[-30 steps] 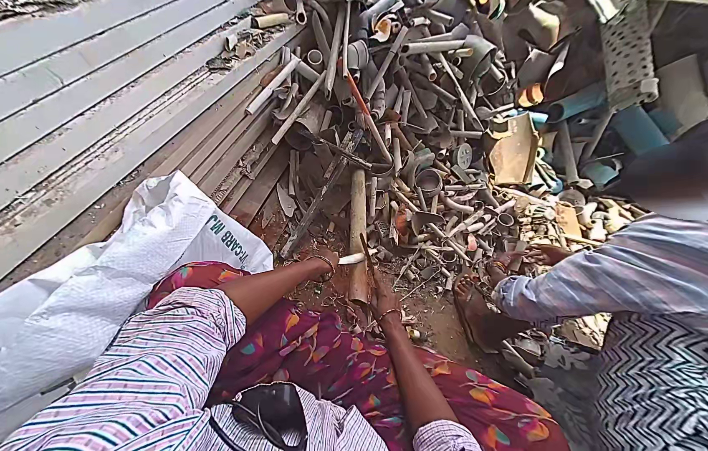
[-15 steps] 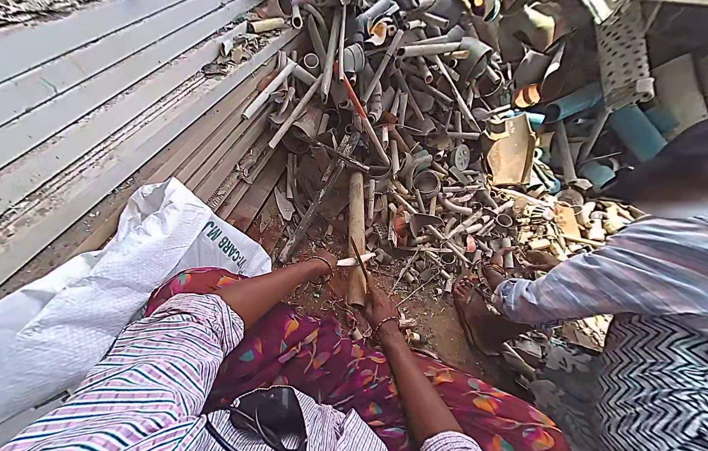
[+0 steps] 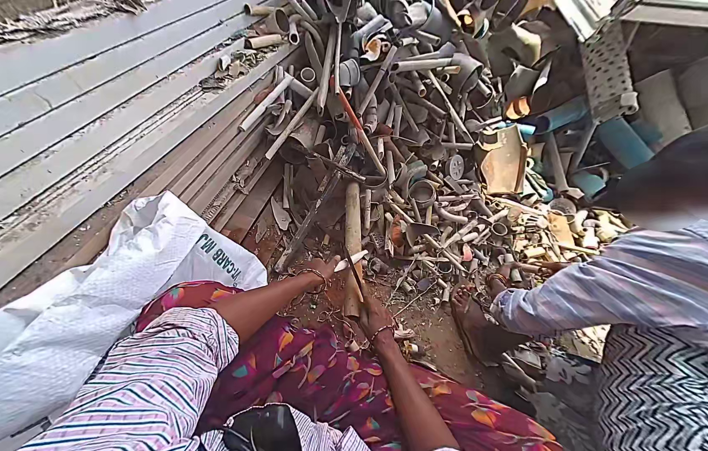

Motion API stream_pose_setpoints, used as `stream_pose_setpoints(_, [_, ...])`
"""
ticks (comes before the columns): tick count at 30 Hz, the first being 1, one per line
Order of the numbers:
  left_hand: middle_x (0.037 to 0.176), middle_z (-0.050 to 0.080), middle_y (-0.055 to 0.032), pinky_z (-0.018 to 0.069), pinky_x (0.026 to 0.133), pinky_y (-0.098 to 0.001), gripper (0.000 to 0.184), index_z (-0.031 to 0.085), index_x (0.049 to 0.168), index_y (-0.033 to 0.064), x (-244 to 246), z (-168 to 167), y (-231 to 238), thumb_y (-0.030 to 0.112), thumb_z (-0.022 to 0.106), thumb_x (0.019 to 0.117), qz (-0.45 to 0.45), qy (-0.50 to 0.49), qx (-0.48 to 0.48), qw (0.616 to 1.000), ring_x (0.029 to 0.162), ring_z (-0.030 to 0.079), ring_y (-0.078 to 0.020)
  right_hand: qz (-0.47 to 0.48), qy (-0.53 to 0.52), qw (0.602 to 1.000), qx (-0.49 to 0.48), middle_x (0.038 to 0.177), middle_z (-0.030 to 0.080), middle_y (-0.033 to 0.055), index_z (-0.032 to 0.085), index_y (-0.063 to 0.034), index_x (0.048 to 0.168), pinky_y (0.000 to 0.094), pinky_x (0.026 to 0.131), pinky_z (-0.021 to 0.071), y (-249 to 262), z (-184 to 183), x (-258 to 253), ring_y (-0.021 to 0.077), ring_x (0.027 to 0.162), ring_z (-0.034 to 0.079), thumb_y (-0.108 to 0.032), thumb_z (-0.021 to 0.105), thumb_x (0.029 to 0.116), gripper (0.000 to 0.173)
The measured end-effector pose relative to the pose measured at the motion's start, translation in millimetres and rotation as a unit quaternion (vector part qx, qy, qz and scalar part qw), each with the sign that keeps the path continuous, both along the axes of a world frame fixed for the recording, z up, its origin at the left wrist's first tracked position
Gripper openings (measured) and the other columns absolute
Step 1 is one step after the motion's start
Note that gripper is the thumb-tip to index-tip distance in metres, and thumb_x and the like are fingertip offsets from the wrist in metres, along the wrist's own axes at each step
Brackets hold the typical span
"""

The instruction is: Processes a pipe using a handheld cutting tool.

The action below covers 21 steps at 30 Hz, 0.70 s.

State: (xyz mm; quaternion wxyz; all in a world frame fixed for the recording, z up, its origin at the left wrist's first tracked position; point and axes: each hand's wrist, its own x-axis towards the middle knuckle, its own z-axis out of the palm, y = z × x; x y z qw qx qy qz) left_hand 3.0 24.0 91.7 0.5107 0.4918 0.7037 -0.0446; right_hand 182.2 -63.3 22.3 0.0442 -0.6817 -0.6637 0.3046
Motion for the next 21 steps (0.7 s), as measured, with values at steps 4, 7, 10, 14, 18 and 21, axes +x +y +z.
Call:
stream_pose_setpoints(4, [0.135,0.054,-0.0317,0.0455,0.102,-0.0504,0.073,0.054,0.132,-0.0131,2.0,-1.4,-3.8,0.054,0.037,0.1088,-0.017,0.003,-0.021,1.0,0.119,0.059,-0.0377,-0.009,0.02,1.0,0.02,0.135,0.064,0.0285,0.036,-0.003,0.158,0.0571,0.107,0.0452,-0.9,-4.2,7.6,0.0457,0.122,0.063,-0.01,0.044,0.1068,0.053])
stream_pose_setpoints(7, [0.128,0.056,-0.0289,0.0465,0.096,-0.0484,0.071,0.054,0.131,-0.0115,1.3,-3.3,2.8,0.054,0.036,0.1091,-0.02,-0.002,-0.022,1.0,0.108,0.06,-0.0336,0.011,0.031,0.999,0.03,0.134,0.064,0.0269,0.042,-0.0026,0.156,0.0587,0.104,0.047,0.5,-7.5,6.4,0.0449,0.12,0.065,-0.012,0.045,0.106,0.051])
stream_pose_setpoints(10, [0.129,0.056,-0.0297,0.0455,0.098,-0.0492,0.072,0.055,0.13,-0.0122,2.9,-9.3,2.6,0.054,0.036,0.1092,-0.019,-0.006,-0.023,1.0,0.112,0.059,-0.0342,-0.071,0.025,0.996,-0.044,0.128,0.066,0.0303,0.031,-0.0064,0.161,0.0594,0.105,0.0448,11.2,-14.5,23.7,0.0471,0.116,0.065,-0.017,0.042,0.1106,0.053])
stream_pose_setpoints(14, [0.131,0.054,-0.0286,0.0451,0.097,-0.0482,0.072,0.052,0.135,-0.0103,2.0,-7.3,8.4,0.054,0.03,0.1102,0.01,-0.03,-0.029,0.999,0.111,0.058,-0.0332,-0.061,0.064,0.995,0.04,0.132,0.066,0.0278,0.037,-0.0016,0.158,0.0592,0.107,0.0439,2.5,-5.0,11.7,0.0467,0.119,0.065,-0.014,0.045,0.1086,0.051])
stream_pose_setpoints(18, [0.121,0.056,-0.0247,0.0471,0.089,-0.0442,0.071,0.053,0.133,-0.0087,1.4,-8.0,7.9,0.055,0.032,0.1097,0.016,-0.029,-0.028,0.999,0.097,0.057,-0.0284,-0.057,0.071,0.991,0.099,0.127,0.067,0.0306,0.038,0.0026,0.156,0.06,0.101,0.0474,1.5,-11.7,14.6,0.0485,0.111,0.068,-0.008,0.045,0.1068,0.051])
stream_pose_setpoints(21, [0.125,0.056,-0.026,0.0466,0.093,-0.0455,0.071,0.053,0.133,-0.0094,3.7,-4.6,8.1,0.054,0.031,0.1099,-0.001,-0.017,-0.034,0.999,0.102,0.058,-0.0297,0.0,0.032,0.996,0.084,0.127,0.067,0.0283,0.046,-0.0007,0.153,0.0606,0.099,0.0485,1.3,-14.6,12.0,0.0469,0.113,0.067,-0.011,0.046,0.1052,0.049])
